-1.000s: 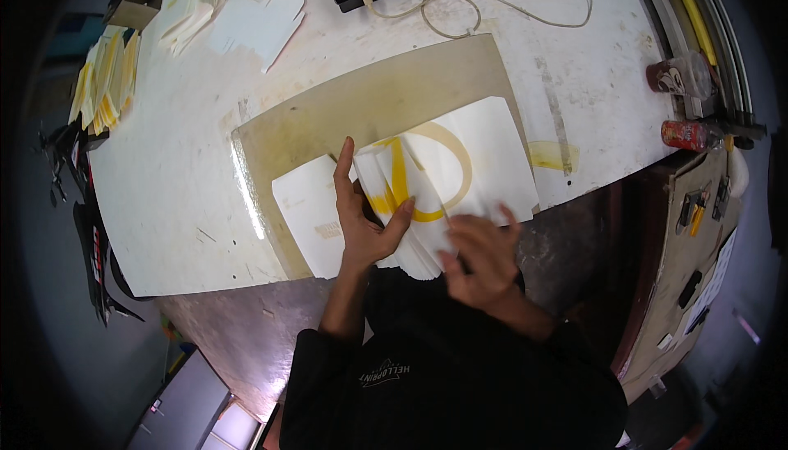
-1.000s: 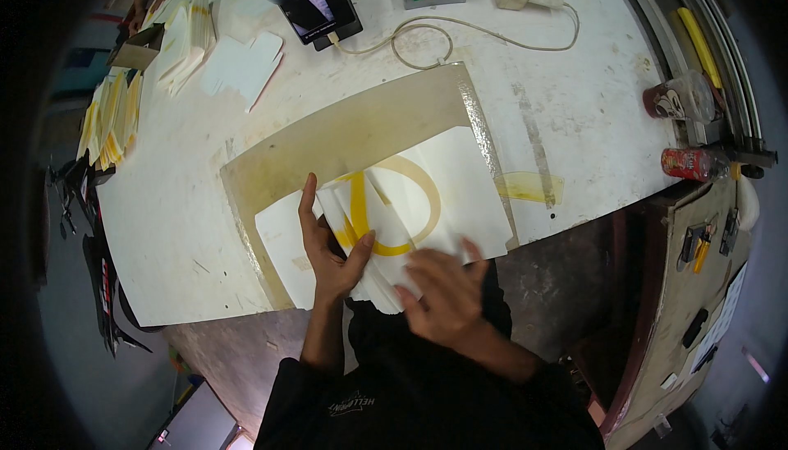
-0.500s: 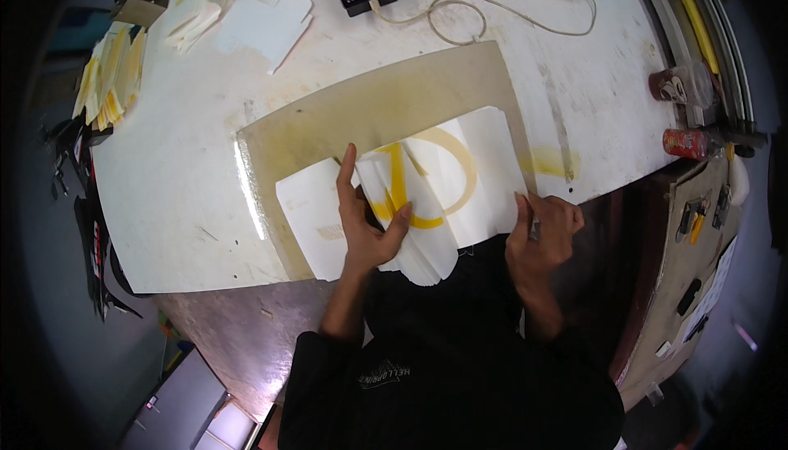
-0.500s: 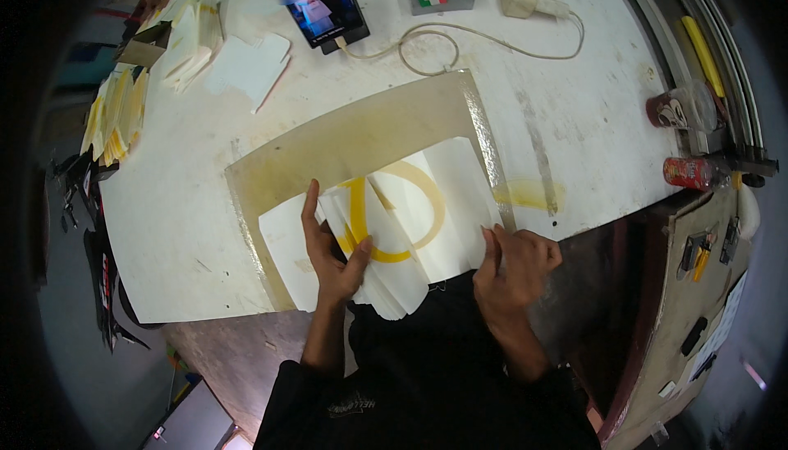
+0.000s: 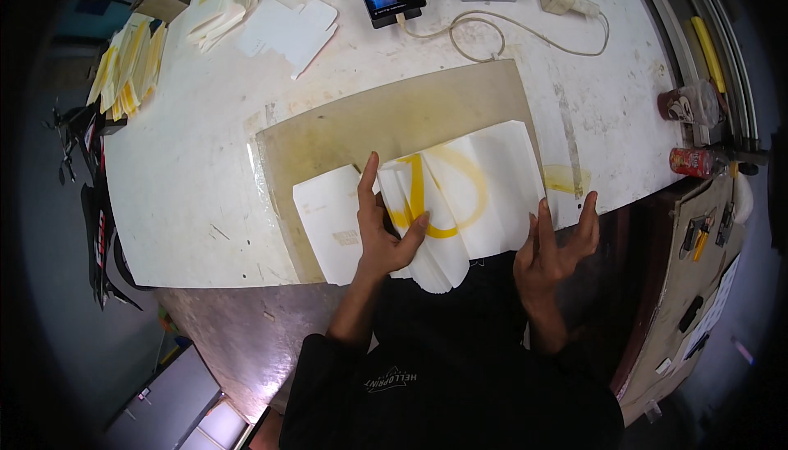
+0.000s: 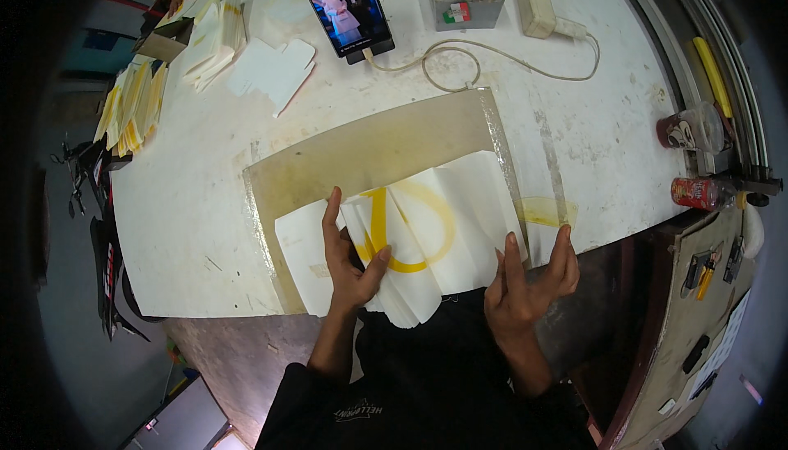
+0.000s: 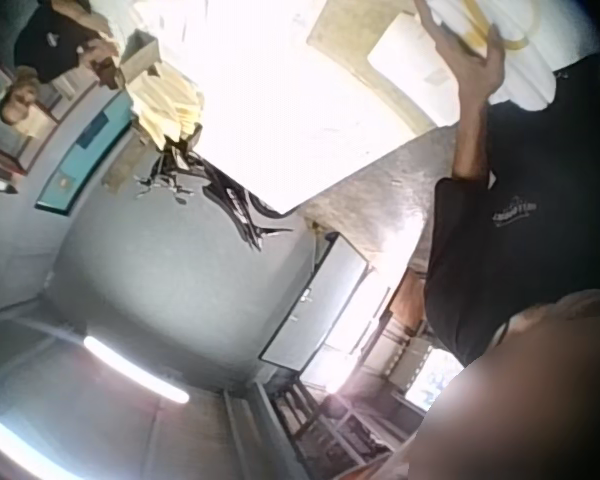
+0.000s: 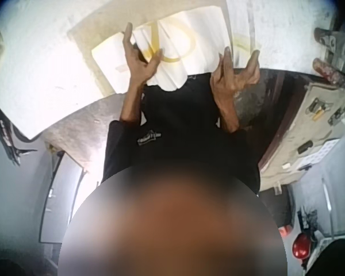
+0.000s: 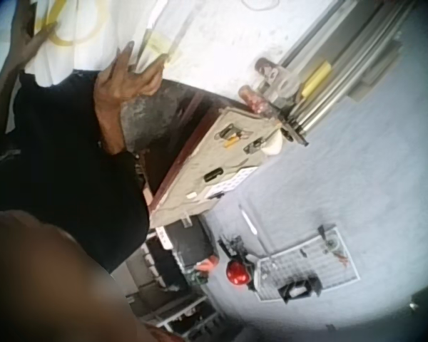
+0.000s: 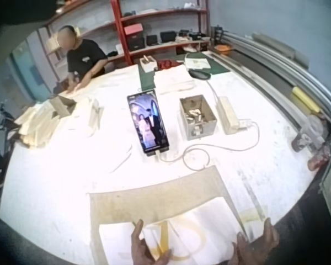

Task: The person folds white paper sheets with yellow printed markings on a workbench. They align edges, press folds, and stack the folded sheets. A smartphone is visible on the table but not interacted with.

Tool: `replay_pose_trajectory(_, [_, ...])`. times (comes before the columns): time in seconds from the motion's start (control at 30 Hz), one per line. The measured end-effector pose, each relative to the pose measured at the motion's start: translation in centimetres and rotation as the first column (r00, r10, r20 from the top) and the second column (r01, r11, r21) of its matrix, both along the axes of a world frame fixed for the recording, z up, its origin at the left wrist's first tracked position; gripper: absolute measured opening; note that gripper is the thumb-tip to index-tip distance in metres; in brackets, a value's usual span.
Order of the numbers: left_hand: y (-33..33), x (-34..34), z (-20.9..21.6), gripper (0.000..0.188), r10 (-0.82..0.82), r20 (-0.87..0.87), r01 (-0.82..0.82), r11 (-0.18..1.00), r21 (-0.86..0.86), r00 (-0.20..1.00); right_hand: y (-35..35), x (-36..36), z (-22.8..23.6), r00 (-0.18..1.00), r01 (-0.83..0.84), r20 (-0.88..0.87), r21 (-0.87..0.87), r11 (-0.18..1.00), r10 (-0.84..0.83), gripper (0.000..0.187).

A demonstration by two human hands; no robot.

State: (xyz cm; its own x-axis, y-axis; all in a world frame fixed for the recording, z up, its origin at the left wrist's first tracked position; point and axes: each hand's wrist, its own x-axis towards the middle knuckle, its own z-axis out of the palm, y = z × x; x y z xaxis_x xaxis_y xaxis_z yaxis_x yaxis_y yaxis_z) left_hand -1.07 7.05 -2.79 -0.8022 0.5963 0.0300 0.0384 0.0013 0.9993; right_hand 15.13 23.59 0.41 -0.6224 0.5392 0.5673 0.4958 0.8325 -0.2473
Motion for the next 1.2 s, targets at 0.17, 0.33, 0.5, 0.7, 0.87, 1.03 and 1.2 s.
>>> replay_pose_trajectory(0.17, [0.2,0.1,0.3,0.098,-0.001,0.026,0.001,1.000,0.007,1.000,-0.9,0.7,0.4,0.934,-0.356,-0.077,-0.228,0.906,0.348,0.022])
replay_pose_trajectory(0.33, [-0.1,0.1,0.6,0.099,0.044,0.067,-0.047,0.998,0.050,0.997,-2.2,-0.9,-1.1,0.958,-0.268,-0.038,-0.477,0.837,0.286,0.024])
replay_pose_trajectory(0.5, [-0.5,0.0,0.5,0.100,0.032,0.101,-0.041,0.994,0.097,0.994,-2.8,-1.9,-0.4,0.994,-0.044,0.056,-0.596,0.802,0.096,0.027])
replay_pose_trajectory(0.7, [0.6,0.0,0.7,0.109,-0.042,0.123,0.026,0.991,0.133,0.991,-4.2,-2.3,1.2,0.877,-0.460,-0.206,-0.619,0.637,0.434,0.033])
replay_pose_trajectory(0.87, [0.9,-0.1,1.0,0.106,-0.021,0.074,0.016,0.998,0.063,0.997,-4.0,-1.1,1.4,0.772,-0.595,-0.197,-0.559,0.577,0.604,0.031])
replay_pose_trajectory(1.03, [0.6,0.0,0.6,0.103,0.025,0.057,-0.025,1.000,0.000,0.998,-0.1,-0.7,-0.3,0.997,0.077,0.008,-0.208,0.975,-0.077,0.026])
replay_pose_trajectory(1.2, [0.5,0.0,0.5,0.102,0.002,0.065,-0.002,1.000,0.008,0.998,0.7,0.4,-0.8,0.998,0.061,0.029,-0.181,0.982,-0.057,0.021])
